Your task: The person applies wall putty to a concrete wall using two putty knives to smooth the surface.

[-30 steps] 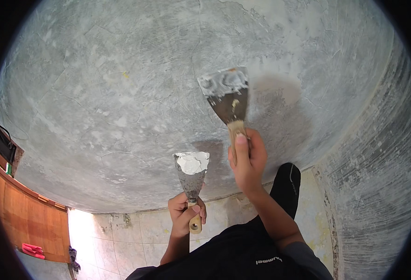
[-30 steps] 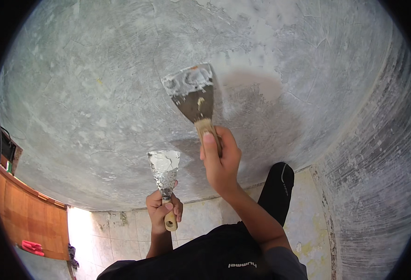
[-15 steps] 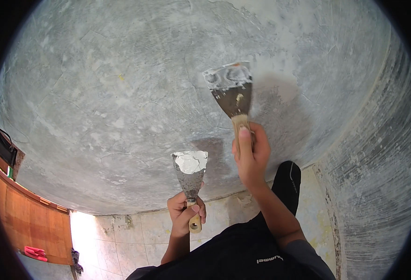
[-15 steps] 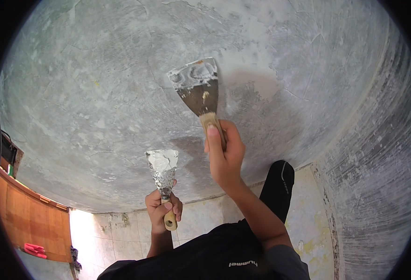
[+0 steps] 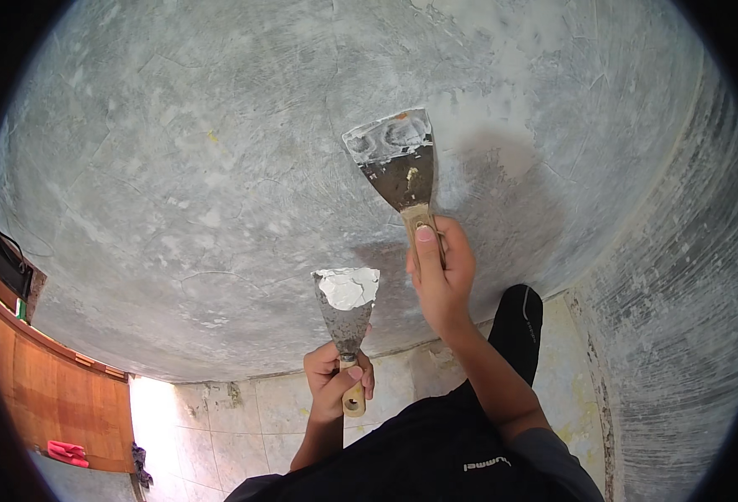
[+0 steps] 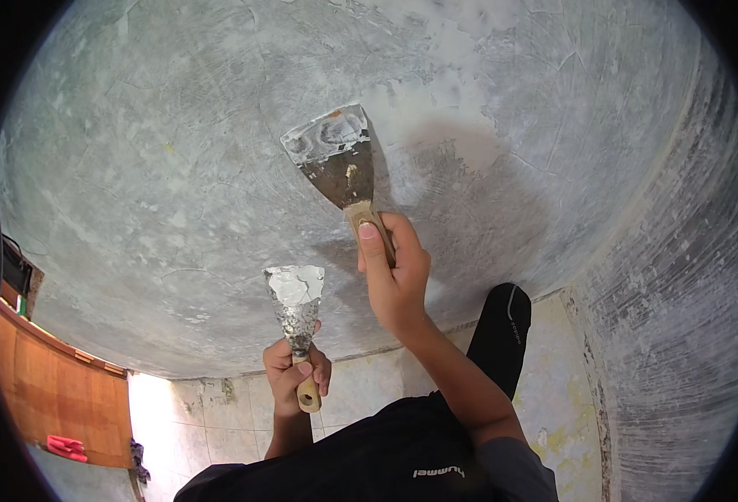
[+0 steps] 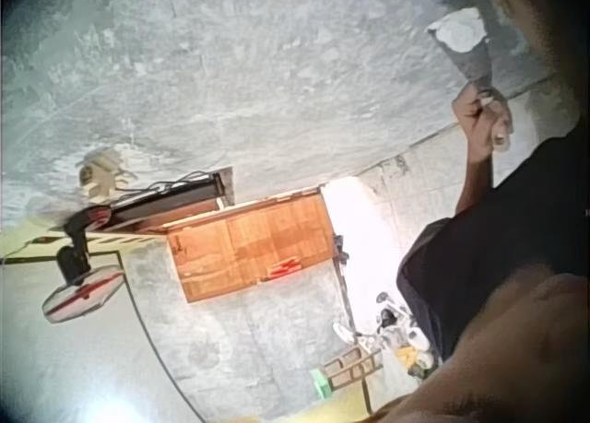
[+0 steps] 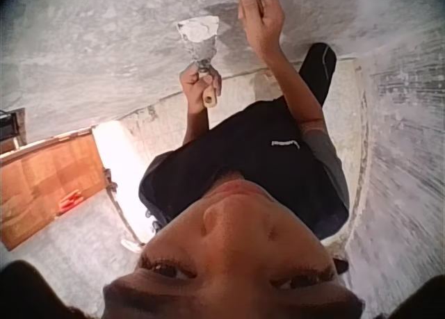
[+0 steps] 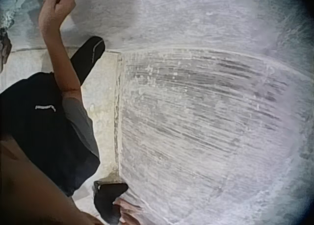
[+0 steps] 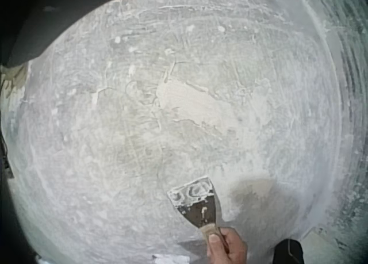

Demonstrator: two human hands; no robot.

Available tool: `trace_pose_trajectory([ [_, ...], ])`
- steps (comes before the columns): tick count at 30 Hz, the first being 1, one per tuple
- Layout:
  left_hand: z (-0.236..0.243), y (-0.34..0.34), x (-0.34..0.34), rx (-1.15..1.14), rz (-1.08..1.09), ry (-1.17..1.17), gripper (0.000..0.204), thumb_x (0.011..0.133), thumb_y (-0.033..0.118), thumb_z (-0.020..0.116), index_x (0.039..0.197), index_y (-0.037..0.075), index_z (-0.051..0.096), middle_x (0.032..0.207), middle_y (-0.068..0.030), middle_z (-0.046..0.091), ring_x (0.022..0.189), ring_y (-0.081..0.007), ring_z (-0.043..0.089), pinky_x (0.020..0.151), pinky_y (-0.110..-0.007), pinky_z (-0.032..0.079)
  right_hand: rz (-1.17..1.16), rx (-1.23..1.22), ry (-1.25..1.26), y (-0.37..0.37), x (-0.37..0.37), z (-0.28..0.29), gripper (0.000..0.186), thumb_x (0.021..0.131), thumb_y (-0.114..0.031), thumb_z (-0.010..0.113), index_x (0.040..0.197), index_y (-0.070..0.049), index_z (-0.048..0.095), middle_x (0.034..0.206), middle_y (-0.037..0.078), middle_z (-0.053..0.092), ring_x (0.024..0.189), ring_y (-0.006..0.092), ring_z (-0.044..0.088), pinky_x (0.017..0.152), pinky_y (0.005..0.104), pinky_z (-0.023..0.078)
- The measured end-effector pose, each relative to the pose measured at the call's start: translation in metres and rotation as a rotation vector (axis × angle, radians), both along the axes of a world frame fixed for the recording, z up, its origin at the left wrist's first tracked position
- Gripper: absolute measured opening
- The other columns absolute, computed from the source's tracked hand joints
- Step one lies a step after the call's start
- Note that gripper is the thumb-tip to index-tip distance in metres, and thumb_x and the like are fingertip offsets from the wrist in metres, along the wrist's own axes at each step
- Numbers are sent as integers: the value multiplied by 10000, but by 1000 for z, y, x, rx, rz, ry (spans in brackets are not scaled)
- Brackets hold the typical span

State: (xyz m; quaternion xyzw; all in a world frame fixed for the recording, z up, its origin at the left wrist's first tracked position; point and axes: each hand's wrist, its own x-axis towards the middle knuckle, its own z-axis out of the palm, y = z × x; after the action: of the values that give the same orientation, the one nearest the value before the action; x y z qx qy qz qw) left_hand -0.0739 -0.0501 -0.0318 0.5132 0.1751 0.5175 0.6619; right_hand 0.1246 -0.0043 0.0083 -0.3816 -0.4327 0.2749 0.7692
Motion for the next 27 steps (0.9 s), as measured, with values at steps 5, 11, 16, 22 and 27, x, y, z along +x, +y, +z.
trace_pose_trajectory([
  [5,2,-1,1,2,7,21,496,826,35,570,1290,-138,551,631,-124,597,454,-165,563,449,-274,457,21,-78,24,-10,4,-98,190,1039,-186,545,1021,-4,598,668,-21,543,573,31,462,521,218,376],
  [11,-2,4,0,-26,13,32,502,818,28,566,1291,-139,552,630,-119,592,456,-166,561,454,-275,460,10,-59,103,-36,26,-79,211,1047,-220,542,1039,-14,589,667,-18,543,551,30,443,492,217,359],
  [16,1,4,7,-7,-3,18,506,816,29,562,1295,-133,553,626,-119,586,456,-169,562,454,-278,463,9,-35,78,-19,45,4,221,1044,-228,550,1052,-12,595,655,-21,543,549,22,439,478,220,344],
  [22,-2,5,11,-4,-17,8,501,821,32,558,1296,-128,554,628,-119,585,456,-170,560,455,-279,467,-33,-1,-14,-2,36,-27,237,1053,-252,527,1029,-23,585,639,-19,532,500,20,417,434,208,313],
  [27,-4,6,6,7,14,31,496,832,43,567,1297,-129,553,621,-114,582,450,-167,553,446,-279,462,15,-102,35,-23,41,-79,236,1060,-262,506,1018,-37,567,622,-12,512,450,27,395,392,204,297],
])
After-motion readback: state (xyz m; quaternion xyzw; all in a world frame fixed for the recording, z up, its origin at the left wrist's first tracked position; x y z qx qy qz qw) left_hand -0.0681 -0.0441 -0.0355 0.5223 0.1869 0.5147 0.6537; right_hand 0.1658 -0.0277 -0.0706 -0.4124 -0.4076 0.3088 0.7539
